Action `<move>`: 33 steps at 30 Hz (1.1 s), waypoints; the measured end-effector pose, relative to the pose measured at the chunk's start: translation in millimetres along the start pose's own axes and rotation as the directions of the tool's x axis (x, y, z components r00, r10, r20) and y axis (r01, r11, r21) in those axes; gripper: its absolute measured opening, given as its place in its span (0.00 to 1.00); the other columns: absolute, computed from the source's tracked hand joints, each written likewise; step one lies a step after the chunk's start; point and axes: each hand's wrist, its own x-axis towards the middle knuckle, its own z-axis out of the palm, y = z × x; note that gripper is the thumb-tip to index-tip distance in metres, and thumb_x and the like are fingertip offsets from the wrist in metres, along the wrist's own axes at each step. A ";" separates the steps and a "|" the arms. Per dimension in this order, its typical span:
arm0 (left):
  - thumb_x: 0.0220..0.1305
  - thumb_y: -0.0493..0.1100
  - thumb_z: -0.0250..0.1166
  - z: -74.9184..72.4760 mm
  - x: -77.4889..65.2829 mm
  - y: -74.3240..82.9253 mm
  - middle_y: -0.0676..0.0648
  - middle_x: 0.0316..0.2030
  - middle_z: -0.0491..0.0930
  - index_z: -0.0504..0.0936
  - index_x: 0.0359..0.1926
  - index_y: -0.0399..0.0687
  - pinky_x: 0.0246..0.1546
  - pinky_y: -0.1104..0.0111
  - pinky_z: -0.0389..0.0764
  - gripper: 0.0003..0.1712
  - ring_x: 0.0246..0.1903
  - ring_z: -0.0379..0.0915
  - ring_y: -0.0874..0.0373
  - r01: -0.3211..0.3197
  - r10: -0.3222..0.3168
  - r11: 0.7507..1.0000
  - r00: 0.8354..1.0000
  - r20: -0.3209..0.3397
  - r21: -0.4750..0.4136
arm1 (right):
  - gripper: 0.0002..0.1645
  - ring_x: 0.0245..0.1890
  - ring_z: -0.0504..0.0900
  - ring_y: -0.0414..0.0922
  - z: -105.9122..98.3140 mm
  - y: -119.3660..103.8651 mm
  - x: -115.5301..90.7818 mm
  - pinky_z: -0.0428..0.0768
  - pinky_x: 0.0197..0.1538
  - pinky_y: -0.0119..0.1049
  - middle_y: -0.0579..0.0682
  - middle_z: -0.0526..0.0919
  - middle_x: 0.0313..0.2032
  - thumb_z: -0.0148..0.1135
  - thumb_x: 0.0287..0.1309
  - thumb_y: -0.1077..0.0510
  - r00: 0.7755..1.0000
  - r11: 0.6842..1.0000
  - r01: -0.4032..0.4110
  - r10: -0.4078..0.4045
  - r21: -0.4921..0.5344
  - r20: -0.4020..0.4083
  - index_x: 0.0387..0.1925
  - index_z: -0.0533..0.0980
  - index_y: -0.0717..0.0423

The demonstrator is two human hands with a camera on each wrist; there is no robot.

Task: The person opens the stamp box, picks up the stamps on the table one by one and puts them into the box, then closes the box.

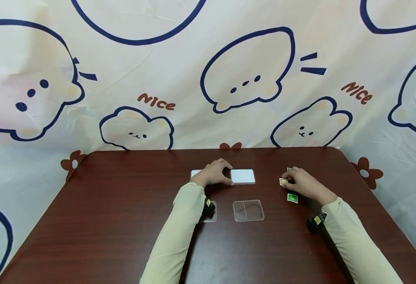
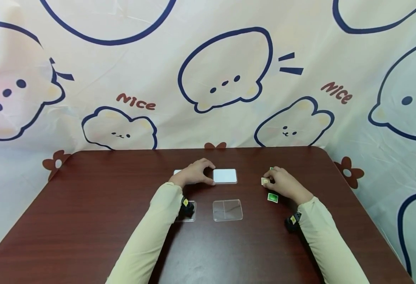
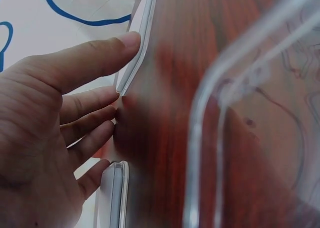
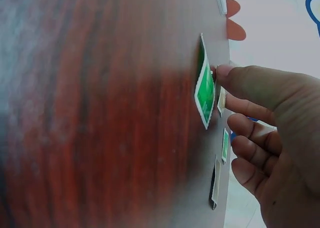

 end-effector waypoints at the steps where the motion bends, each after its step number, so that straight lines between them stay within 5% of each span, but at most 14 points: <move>1: 0.57 0.56 0.70 -0.3 0.3 0.3 0.46 0.69 0.61 0.72 0.64 0.51 0.70 0.50 0.55 0.35 0.70 0.55 0.47 0.000 0.000 1.000 1.000 -0.001 0.009 | 0.15 0.34 0.71 0.45 -0.6 -0.5 0.0 0.73 0.39 0.38 0.53 0.75 0.33 0.64 0.58 0.59 1.000 1.000 0.003 -0.003 0.001 -0.001 0.44 0.80 0.65; 10: 0.57 0.56 0.70 -1.8 -0.2 4.6 0.47 0.69 0.62 0.72 0.64 0.51 0.69 0.51 0.58 0.36 0.69 0.57 0.48 0.014 -0.013 0.997 1.000 -0.012 0.077 | 0.12 0.33 0.70 0.44 -1.7 -3.5 2.4 0.71 0.37 0.37 0.52 0.75 0.32 0.64 0.58 0.59 1.000 1.000 0.006 -0.006 -0.001 -0.004 0.41 0.80 0.64; 33: 0.59 0.55 0.68 5.0 -2.4 3.5 0.47 0.69 0.62 0.72 0.63 0.52 0.68 0.52 0.59 0.33 0.69 0.57 0.48 0.019 -0.016 0.997 0.999 -0.035 0.069 | 0.15 0.34 0.71 0.43 6.3 -36.4 27.3 0.72 0.38 0.36 0.49 0.77 0.35 0.64 0.61 0.53 0.998 0.998 0.051 -0.052 0.027 0.026 0.44 0.80 0.59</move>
